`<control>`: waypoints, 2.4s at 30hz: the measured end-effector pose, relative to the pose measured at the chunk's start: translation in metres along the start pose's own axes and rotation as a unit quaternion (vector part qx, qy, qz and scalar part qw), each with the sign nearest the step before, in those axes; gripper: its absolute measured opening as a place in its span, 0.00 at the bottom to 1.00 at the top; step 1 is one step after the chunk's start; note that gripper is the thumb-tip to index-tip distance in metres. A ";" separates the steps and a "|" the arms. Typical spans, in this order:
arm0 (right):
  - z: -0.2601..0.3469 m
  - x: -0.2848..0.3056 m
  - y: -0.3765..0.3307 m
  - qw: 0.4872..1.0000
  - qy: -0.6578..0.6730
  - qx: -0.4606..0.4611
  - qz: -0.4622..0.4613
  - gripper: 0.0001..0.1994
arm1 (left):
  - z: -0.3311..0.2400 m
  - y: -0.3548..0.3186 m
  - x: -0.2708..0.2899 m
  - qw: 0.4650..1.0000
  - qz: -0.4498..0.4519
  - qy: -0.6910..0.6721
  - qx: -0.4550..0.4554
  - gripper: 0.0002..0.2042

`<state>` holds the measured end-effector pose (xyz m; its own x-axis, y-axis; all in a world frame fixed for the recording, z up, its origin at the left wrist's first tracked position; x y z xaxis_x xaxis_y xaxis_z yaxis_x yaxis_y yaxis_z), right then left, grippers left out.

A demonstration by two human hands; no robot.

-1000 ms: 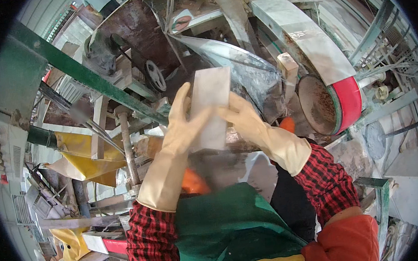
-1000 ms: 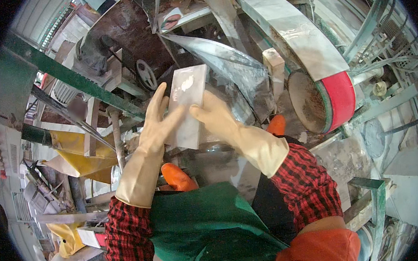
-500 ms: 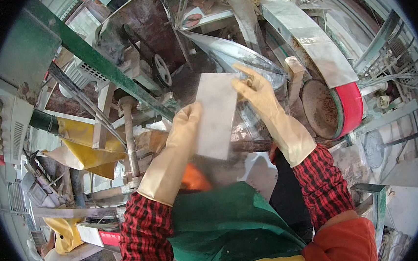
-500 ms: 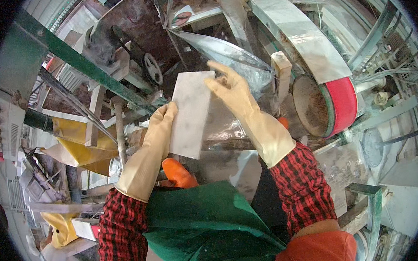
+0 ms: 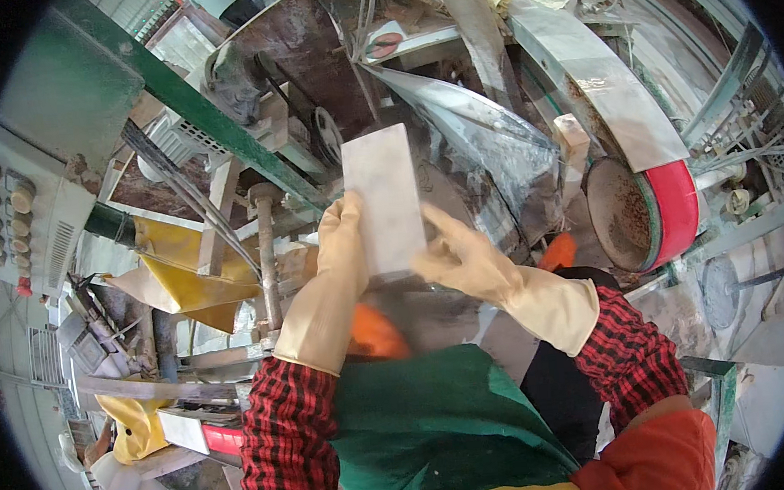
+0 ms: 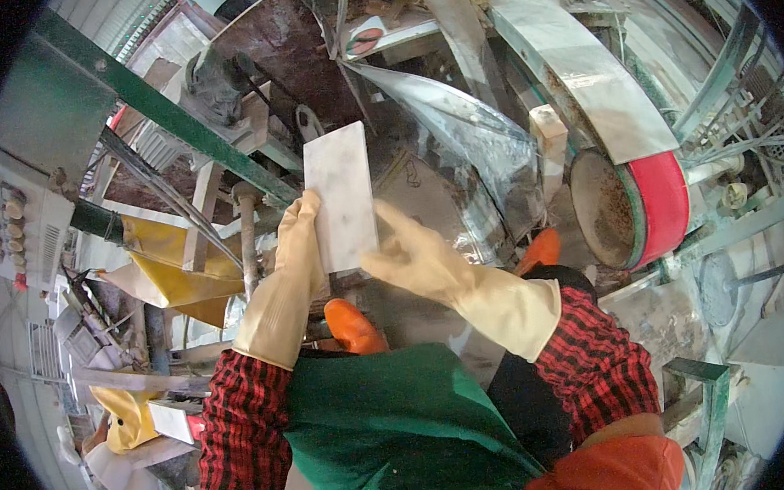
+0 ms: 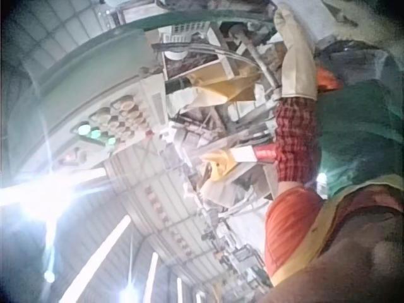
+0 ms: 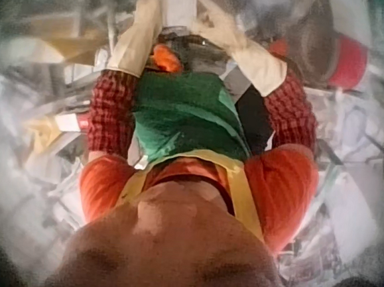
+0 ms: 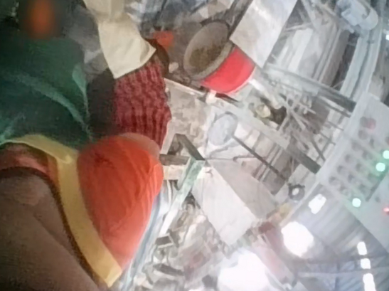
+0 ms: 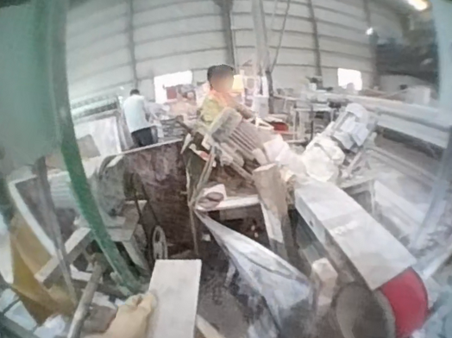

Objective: The person operates a grinding or polishing machine, repeatedly feeding rectangular white sheets into a rotating red wheel. They hold the sheets with gloved hands, move them back and forth against the wheel, and occasionally inspect the edges before continuing the process.

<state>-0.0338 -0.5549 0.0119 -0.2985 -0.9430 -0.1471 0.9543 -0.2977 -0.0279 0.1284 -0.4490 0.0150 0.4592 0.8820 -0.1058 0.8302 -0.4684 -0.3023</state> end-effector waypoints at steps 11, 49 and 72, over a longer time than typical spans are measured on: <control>0.010 0.018 0.019 0.973 0.206 -0.004 0.102 0.31 | -0.008 -0.014 -0.020 0.997 0.061 0.033 -0.020 0.24; -0.016 0.345 -0.142 0.753 0.003 0.199 -0.627 0.20 | 0.015 -0.020 -0.025 0.847 0.349 0.400 -0.008 0.34; -0.034 0.387 -0.181 0.736 -0.177 -0.264 -0.598 0.24 | 0.029 -0.028 -0.037 0.826 0.384 0.413 0.018 0.33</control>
<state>-0.3210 -0.8607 -0.0740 -0.8269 -0.0620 0.5589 -0.1479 -0.9349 -0.3226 0.0788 -0.4667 0.0005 0.9172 -0.0171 0.3980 0.1907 -0.8583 -0.4764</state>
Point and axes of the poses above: each hand's wrist, its own y-axis towards the middle knuckle, its own x-axis out of the back of the hand, z = x × y, the point moved 7 cm from there along y, towards the middle knuckle, and after that the axes turned 4 degrees about y, right-handed, at the moved point
